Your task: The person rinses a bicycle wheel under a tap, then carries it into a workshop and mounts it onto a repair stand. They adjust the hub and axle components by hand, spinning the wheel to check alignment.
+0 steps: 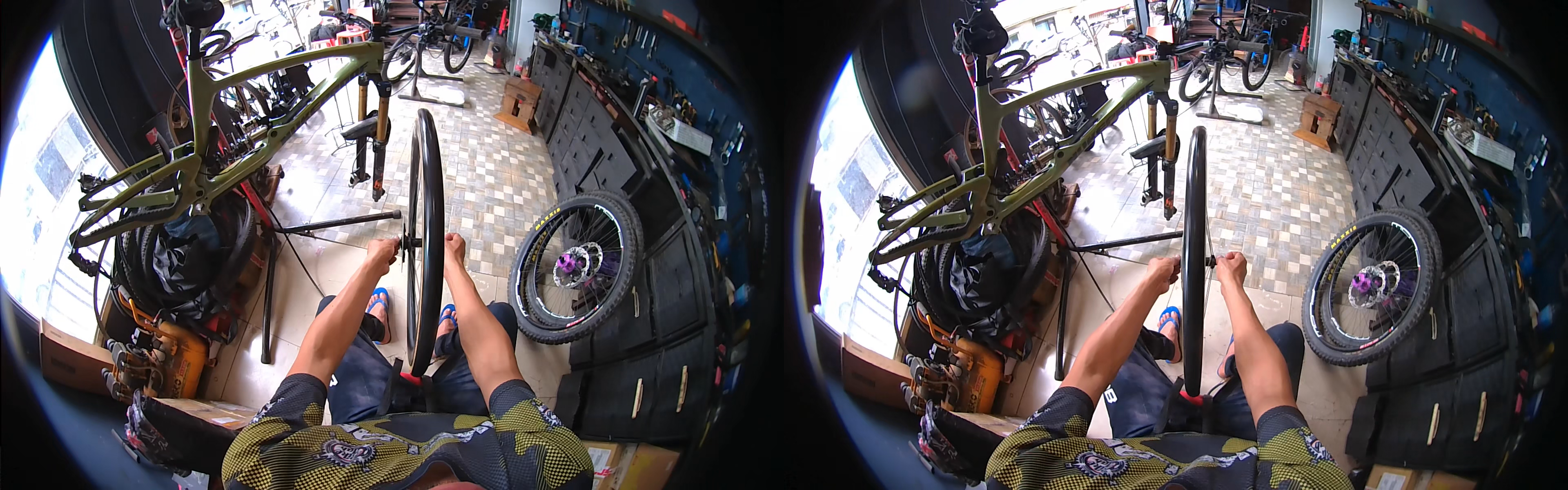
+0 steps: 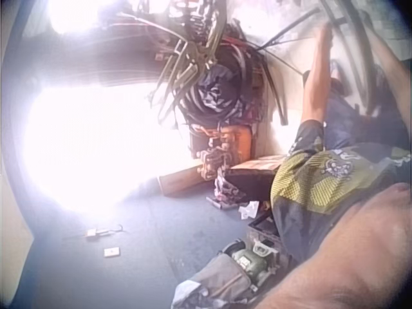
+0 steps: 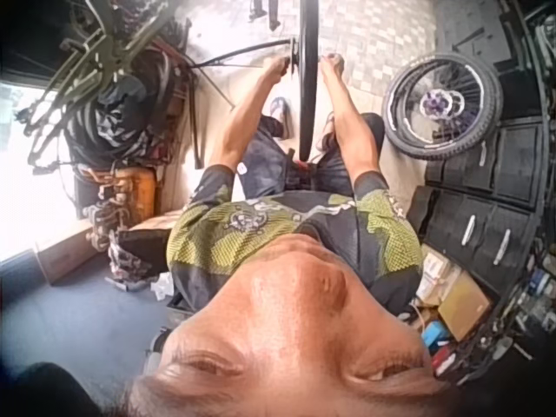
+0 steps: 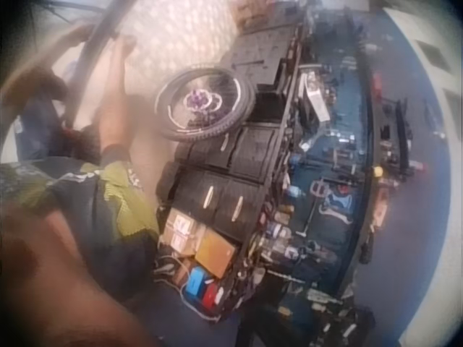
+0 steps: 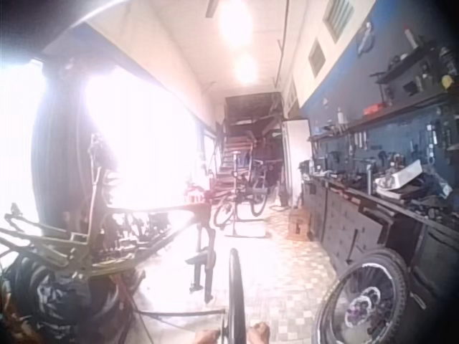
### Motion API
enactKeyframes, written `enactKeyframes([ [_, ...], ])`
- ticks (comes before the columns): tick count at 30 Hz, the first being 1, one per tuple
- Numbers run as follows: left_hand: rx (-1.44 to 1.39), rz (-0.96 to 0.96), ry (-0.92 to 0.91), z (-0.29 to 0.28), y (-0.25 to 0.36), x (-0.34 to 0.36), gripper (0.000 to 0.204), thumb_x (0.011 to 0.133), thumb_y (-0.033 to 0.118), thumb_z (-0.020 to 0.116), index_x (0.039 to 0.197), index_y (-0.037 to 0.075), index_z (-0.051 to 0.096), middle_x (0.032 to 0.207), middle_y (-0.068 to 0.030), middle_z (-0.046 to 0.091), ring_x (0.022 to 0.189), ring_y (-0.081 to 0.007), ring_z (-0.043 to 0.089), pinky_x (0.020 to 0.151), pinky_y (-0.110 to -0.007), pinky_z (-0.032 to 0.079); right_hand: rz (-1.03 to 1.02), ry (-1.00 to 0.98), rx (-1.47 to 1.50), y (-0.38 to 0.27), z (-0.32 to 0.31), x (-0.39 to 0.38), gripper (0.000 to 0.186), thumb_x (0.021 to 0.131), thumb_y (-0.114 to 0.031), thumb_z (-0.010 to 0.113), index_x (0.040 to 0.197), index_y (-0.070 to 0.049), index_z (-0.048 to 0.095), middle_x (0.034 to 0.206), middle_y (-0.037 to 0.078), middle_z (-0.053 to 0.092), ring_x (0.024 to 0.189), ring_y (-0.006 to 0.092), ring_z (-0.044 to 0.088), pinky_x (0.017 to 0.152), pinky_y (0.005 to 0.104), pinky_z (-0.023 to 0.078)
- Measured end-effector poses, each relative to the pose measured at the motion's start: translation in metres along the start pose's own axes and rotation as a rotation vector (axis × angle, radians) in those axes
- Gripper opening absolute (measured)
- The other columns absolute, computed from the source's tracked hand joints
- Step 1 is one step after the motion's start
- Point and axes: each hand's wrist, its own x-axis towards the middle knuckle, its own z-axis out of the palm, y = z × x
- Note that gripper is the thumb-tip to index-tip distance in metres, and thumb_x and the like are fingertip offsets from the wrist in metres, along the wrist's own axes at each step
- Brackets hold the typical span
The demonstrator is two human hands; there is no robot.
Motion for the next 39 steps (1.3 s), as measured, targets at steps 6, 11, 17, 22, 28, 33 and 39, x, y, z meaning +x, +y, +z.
enactKeyframes([
  [6,0.054,-0.024,-0.026,0.003,-0.006,-0.001,0.025,0.098,0.019,0.071,0.077,0.011,0.06,0.068,0.0023,0.056,0.057,-0.011,0.047,0.05,-0.03,0.035,-0.02,0.005,-0.036,0.005,-0.008,-0.001,0.021,0.079,-0.013,0.077,0.088,-0.003,0.062,0.083,0.012,0.067,0.077,0.0253,0.066,0.07,0.0399,0.053],
  [11,0.046,0.0,0.01,-0.011,-0.01,0.022,0.026,0.097,0.019,0.072,0.076,0.012,0.06,0.068,0.0026,0.055,0.057,-0.011,0.047,0.05,-0.03,0.035,-0.044,0.007,-0.036,-0.011,0.004,-0.012,0.02,0.079,-0.014,0.077,0.087,-0.004,0.061,0.081,0.01,0.065,0.074,0.0236,0.063,0.068,0.0388,0.051],
  [17,0.01,-0.011,-0.002,-0.007,-0.019,0.017,0.026,0.097,0.019,0.073,0.075,0.013,0.06,0.068,0.0031,0.056,0.058,-0.0109,0.049,0.051,-0.03,0.036,-0.067,0.028,-0.052,-0.008,-0.006,-0.016,0.02,0.08,-0.013,0.077,0.085,-0.003,0.06,0.079,0.009,0.062,0.073,0.0223,0.059,0.07,0.0385,0.049],
  [22,-0.025,-0.023,-0.019,-0.01,-0.015,0.014,0.025,0.097,0.02,0.073,0.076,0.013,0.061,0.069,0.0028,0.057,0.059,-0.0113,0.05,0.054,-0.031,0.038,-0.062,0.03,-0.08,-0.012,-0.004,-0.017,0.021,0.08,-0.013,0.078,0.085,-0.003,0.061,0.081,0.011,0.063,0.075,0.0236,0.059,0.072,0.0394,0.05],
  [28,0.043,-0.012,-0.027,-0.012,-0.016,0.012,0.023,0.096,0.021,0.073,0.078,0.012,0.063,0.071,0.0022,0.059,0.062,-0.0117,0.052,0.057,-0.031,0.04,-0.087,0.033,-0.088,-0.008,-0.003,-0.018,0.021,0.08,-0.013,0.077,0.085,-0.002,0.06,0.08,0.011,0.063,0.075,0.0237,0.06,0.071,0.0395,0.05],
  [33,0.124,0.024,0.023,-0.007,-0.009,0.012,0.022,0.096,0.021,0.073,0.078,0.012,0.064,0.071,0.002,0.059,0.062,-0.0121,0.053,0.057,-0.031,0.041,-0.063,0.011,-0.045,-0.006,0.001,-0.011,0.02,0.08,-0.013,0.078,0.086,-0.003,0.061,0.081,0.011,0.064,0.075,0.0242,0.062,0.069,0.0399,0.051],
  [39,0.123,0.01,-0.005,-0.011,-0.005,-0.004,0.021,0.095,0.019,0.072,0.078,0.012,0.063,0.071,0.0016,0.058,0.061,-0.0124,0.052,0.056,-0.031,0.041,-0.014,0.001,-0.04,-0.001,-0.001,-0.014,0.022,0.08,-0.014,0.079,0.087,-0.004,0.061,0.081,0.011,0.065,0.075,0.0242,0.063,0.068,0.0404,0.051],
])
